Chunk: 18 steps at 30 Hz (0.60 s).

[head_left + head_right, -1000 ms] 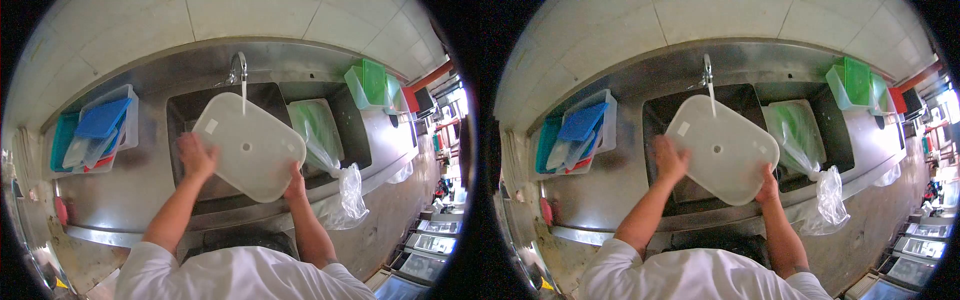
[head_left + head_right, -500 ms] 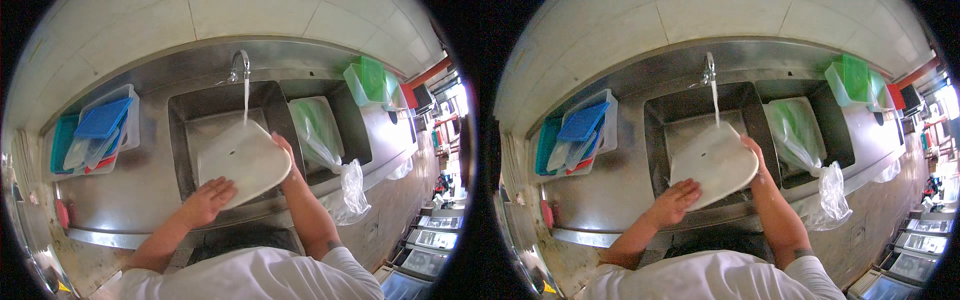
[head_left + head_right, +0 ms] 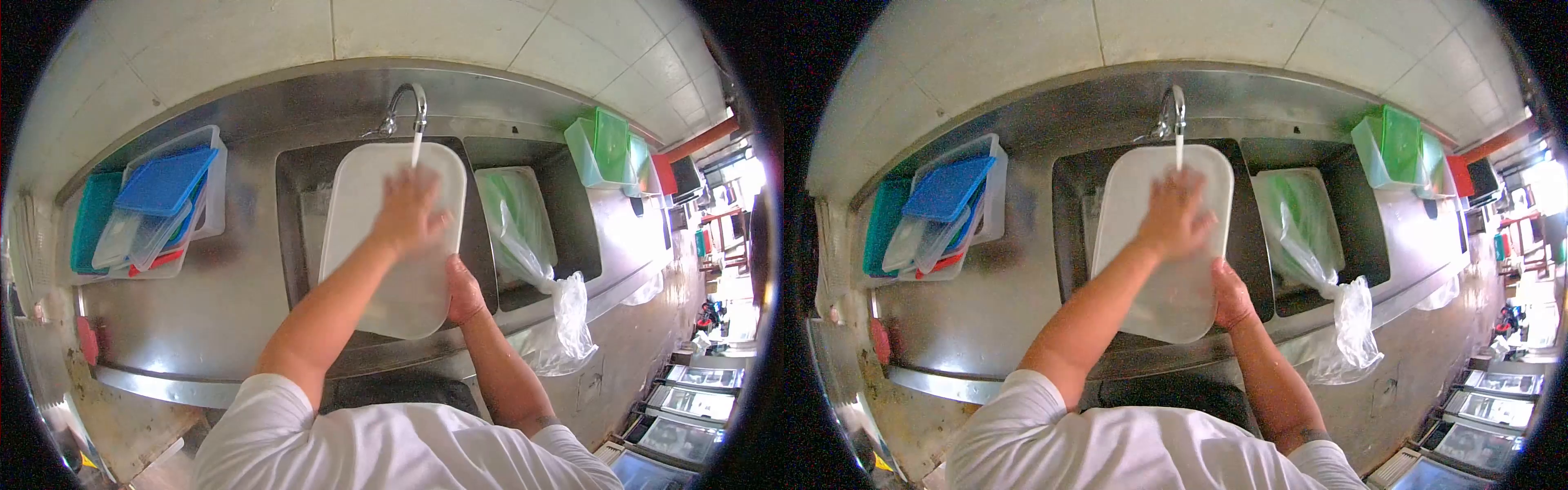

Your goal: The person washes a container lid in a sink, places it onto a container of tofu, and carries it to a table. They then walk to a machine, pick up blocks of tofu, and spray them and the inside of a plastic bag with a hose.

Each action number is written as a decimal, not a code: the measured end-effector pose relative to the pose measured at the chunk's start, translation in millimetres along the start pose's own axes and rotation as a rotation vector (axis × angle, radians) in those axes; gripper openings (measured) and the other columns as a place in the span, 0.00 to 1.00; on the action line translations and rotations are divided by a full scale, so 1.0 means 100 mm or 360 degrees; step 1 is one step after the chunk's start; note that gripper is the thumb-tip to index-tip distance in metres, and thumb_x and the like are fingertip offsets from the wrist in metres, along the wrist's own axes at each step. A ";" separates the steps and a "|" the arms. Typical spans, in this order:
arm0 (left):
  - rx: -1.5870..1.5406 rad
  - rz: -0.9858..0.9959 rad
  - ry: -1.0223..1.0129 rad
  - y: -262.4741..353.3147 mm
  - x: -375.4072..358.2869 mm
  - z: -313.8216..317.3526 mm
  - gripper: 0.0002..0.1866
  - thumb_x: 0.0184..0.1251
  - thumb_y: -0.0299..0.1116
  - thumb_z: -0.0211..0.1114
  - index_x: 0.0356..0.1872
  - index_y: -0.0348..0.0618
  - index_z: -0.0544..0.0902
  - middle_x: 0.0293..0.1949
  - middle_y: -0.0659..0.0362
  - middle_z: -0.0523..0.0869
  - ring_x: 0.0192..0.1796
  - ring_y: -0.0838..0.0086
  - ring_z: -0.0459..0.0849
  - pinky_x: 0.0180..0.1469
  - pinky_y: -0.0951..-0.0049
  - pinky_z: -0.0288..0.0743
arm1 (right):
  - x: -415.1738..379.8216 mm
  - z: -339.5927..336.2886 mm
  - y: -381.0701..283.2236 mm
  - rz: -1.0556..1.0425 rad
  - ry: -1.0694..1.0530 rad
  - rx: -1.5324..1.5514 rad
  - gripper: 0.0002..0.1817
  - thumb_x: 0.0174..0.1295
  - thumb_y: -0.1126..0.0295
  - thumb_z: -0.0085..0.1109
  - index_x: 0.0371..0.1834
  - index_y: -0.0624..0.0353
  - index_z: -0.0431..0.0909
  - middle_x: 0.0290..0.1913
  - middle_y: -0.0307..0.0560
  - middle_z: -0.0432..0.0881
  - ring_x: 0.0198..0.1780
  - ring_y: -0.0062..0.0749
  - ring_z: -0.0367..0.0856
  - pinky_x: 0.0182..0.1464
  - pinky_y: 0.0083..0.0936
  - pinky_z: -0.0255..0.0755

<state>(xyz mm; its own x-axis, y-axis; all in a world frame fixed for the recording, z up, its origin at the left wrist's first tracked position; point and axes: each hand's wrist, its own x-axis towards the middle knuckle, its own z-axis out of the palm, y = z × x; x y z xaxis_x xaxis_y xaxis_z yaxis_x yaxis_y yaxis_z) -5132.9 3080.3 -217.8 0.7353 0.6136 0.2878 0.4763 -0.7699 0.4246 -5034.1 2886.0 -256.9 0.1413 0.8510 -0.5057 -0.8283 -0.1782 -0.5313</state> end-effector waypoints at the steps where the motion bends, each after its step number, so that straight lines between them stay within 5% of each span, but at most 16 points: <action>1: 0.0043 0.0230 -0.0104 0.14 -0.22 0.02 0.42 0.77 0.60 0.61 0.83 0.46 0.66 0.86 0.40 0.56 0.87 0.38 0.51 0.82 0.25 0.44 | 0.07 -0.04 -0.03 -0.0097 0.0038 0.0035 0.35 0.83 0.44 0.51 0.82 0.55 0.65 0.74 0.52 0.77 0.71 0.51 0.78 0.73 0.55 0.74; 4: -0.0161 0.0535 -0.0586 0.36 -1.14 -0.04 0.42 0.76 0.56 0.64 0.84 0.50 0.65 0.86 0.41 0.57 0.88 0.37 0.49 0.82 0.21 0.42 | 0.04 -0.30 -0.20 -0.0155 -0.0110 0.0293 0.36 0.82 0.42 0.51 0.83 0.54 0.64 0.75 0.52 0.76 0.72 0.52 0.77 0.74 0.56 0.73; 6: -0.0051 0.0112 -0.0697 0.07 -1.44 -0.10 0.44 0.75 0.56 0.65 0.86 0.49 0.63 0.87 0.41 0.55 0.89 0.39 0.48 0.82 0.20 0.41 | -0.03 -0.48 -0.15 -0.0249 -0.0081 0.0343 0.37 0.82 0.41 0.50 0.83 0.54 0.64 0.76 0.52 0.75 0.72 0.52 0.77 0.73 0.56 0.74; 8: 0.0081 -0.0447 -0.0361 -0.39 -1.44 0.00 0.46 0.77 0.60 0.63 0.86 0.44 0.60 0.87 0.39 0.54 0.88 0.40 0.50 0.85 0.32 0.43 | -0.30 -0.52 -0.10 -0.0137 0.0029 0.0195 0.37 0.81 0.38 0.50 0.77 0.56 0.72 0.70 0.52 0.80 0.68 0.50 0.81 0.70 0.53 0.77; 10: -0.0399 -0.0892 -0.0294 -0.95 -1.15 0.29 0.46 0.80 0.62 0.60 0.85 0.39 0.61 0.85 0.37 0.60 0.87 0.39 0.56 0.87 0.46 0.49 | -0.51 -0.55 0.03 -0.0067 0.0156 0.0225 0.37 0.81 0.39 0.50 0.77 0.58 0.72 0.70 0.54 0.80 0.67 0.51 0.82 0.70 0.53 0.77; 12: -0.0937 -0.1094 -0.0496 -1.53 -0.64 0.48 0.45 0.85 0.66 0.49 0.86 0.38 0.58 0.84 0.38 0.63 0.86 0.42 0.59 0.86 0.42 0.51 | -0.60 -0.66 0.17 0.0154 0.0134 0.0255 0.37 0.83 0.41 0.50 0.82 0.57 0.65 0.75 0.56 0.76 0.71 0.53 0.78 0.72 0.56 0.75; 14: -0.1248 -0.0935 -0.0218 -1.74 -0.08 0.47 0.44 0.86 0.65 0.47 0.83 0.34 0.62 0.81 0.38 0.69 0.83 0.47 0.67 0.83 0.44 0.58 | -0.74 -0.74 0.26 0.0068 0.0235 0.0206 0.38 0.81 0.40 0.52 0.81 0.59 0.67 0.74 0.57 0.77 0.70 0.53 0.79 0.72 0.56 0.75; 16: -0.2162 -0.1804 0.0392 -1.55 0.55 0.32 0.42 0.86 0.64 0.51 0.80 0.35 0.67 0.79 0.43 0.73 0.78 0.50 0.75 0.80 0.48 0.64 | -1.05 -0.71 0.14 -0.0021 0.0145 0.0192 0.40 0.79 0.39 0.55 0.80 0.58 0.68 0.73 0.56 0.77 0.69 0.52 0.79 0.71 0.55 0.75; 18: -0.2467 -0.1715 0.0744 -1.60 1.06 0.28 0.40 0.84 0.61 0.57 0.81 0.39 0.67 0.81 0.46 0.71 0.77 0.53 0.75 0.80 0.51 0.65 | -1.32 -0.91 0.02 -0.0160 0.0197 0.0232 0.42 0.77 0.36 0.58 0.80 0.58 0.69 0.72 0.55 0.78 0.68 0.50 0.80 0.71 0.54 0.76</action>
<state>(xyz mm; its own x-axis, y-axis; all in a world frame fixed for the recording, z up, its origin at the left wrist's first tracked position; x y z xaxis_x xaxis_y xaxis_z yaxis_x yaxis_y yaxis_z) -5117.6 3263.9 -279.8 0.1817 0.8401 -0.5111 -0.3949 0.5383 0.7445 -5004.9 2728.6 -252.9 0.2853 0.7922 -0.5394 -0.8749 -0.0146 -0.4841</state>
